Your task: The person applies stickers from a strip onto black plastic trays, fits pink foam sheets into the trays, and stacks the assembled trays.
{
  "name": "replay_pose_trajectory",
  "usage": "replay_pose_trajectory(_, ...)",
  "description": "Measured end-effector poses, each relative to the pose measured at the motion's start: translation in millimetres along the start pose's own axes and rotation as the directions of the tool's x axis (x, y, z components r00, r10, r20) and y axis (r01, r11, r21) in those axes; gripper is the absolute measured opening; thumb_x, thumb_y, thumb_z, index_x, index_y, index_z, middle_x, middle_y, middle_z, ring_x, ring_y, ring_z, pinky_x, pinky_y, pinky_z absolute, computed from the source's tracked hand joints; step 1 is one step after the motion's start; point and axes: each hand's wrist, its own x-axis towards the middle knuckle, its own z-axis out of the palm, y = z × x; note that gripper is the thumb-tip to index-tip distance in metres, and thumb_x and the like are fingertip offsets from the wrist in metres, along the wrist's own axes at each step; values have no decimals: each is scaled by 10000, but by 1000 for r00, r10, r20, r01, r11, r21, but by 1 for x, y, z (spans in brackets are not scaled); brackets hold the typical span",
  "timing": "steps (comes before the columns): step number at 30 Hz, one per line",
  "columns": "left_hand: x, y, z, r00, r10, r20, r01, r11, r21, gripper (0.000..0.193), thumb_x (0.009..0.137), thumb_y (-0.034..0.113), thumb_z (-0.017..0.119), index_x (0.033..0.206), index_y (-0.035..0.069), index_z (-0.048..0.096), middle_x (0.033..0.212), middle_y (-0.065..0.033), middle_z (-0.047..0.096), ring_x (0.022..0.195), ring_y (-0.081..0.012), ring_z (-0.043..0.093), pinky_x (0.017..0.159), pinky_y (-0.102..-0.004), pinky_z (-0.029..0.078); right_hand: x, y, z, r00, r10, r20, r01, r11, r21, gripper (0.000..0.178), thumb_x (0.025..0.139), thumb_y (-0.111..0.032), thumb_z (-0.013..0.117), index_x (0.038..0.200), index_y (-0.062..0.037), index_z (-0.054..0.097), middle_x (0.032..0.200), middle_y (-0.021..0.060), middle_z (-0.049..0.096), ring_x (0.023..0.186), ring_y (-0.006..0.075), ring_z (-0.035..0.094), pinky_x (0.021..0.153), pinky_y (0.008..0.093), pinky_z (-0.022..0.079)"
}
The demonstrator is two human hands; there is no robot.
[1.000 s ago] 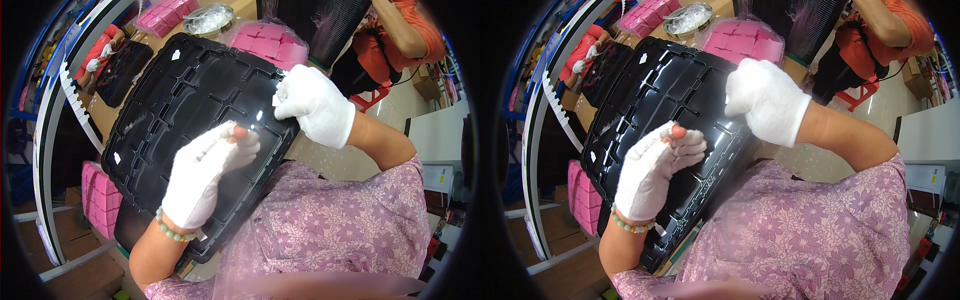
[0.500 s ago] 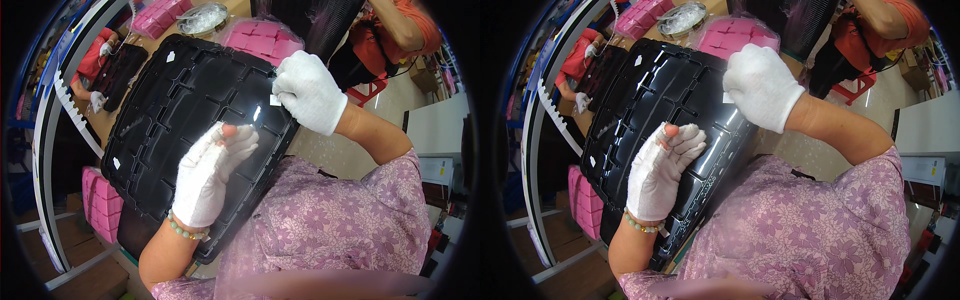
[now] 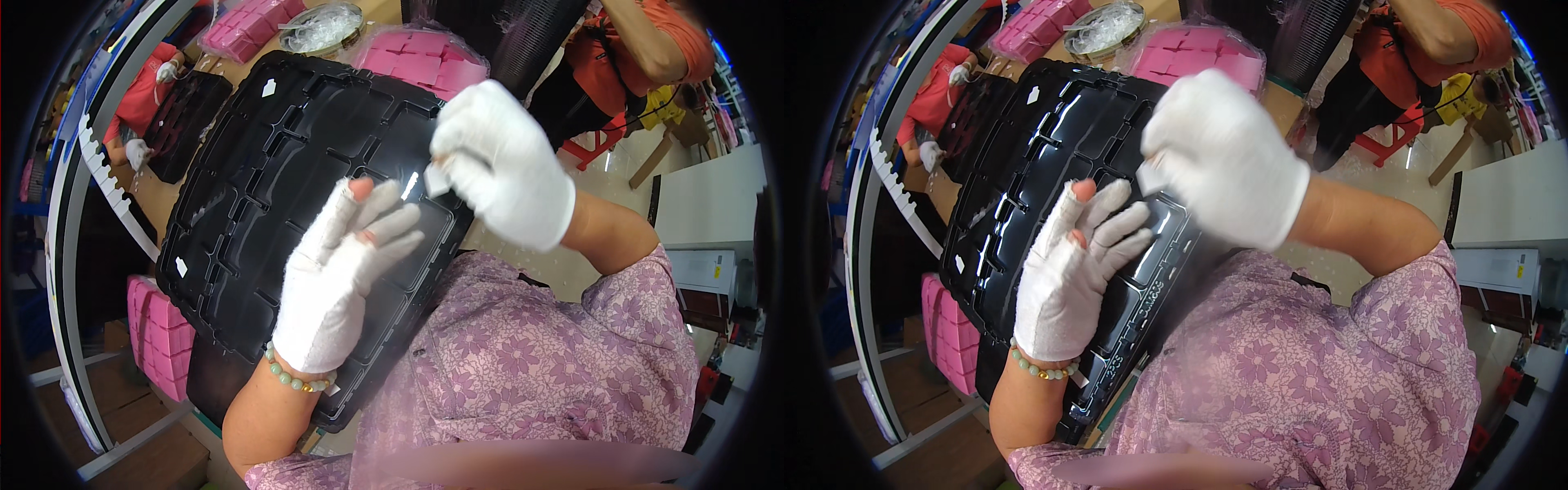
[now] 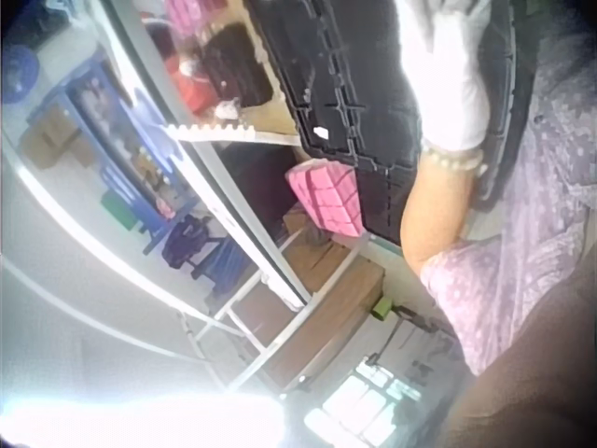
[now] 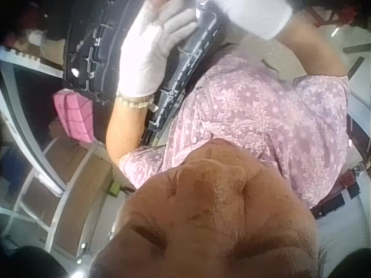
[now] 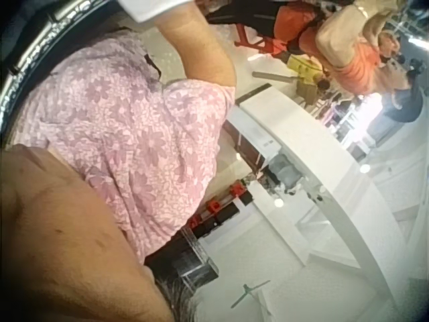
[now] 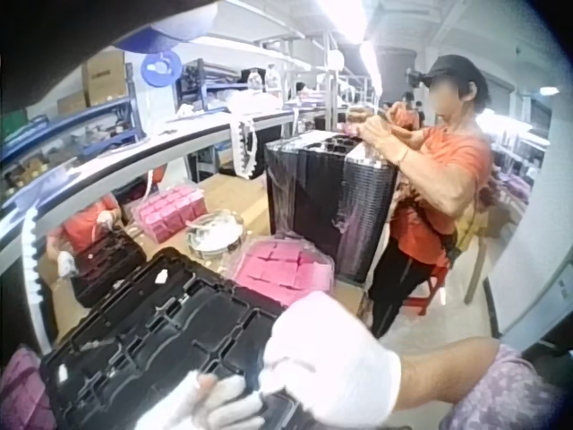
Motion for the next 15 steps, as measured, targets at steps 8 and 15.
replay_pose_trajectory(8,-2,15,-18,997,-11,-75,13,999,34,472,928,-2,520,1392,22,442,1000,-124,643,808,-189,659,683,-293,534,55,1,48,945,-283,166,280,959,44,139,778,6,638,889,-65,682,881,90,611,875,275,575,788,372,474)
replay_pose_trajectory(15,0,22,-40,977,143,-161,-158,984,-79,306,883,-41,439,1150,65,545,923,-113,617,693,-171,594,607,-287,453,175,74,114,917,123,380,179,724,-667,326,797,-102,576,1041,-203,766,1010,142,703,1004,314,656,896,419,510)
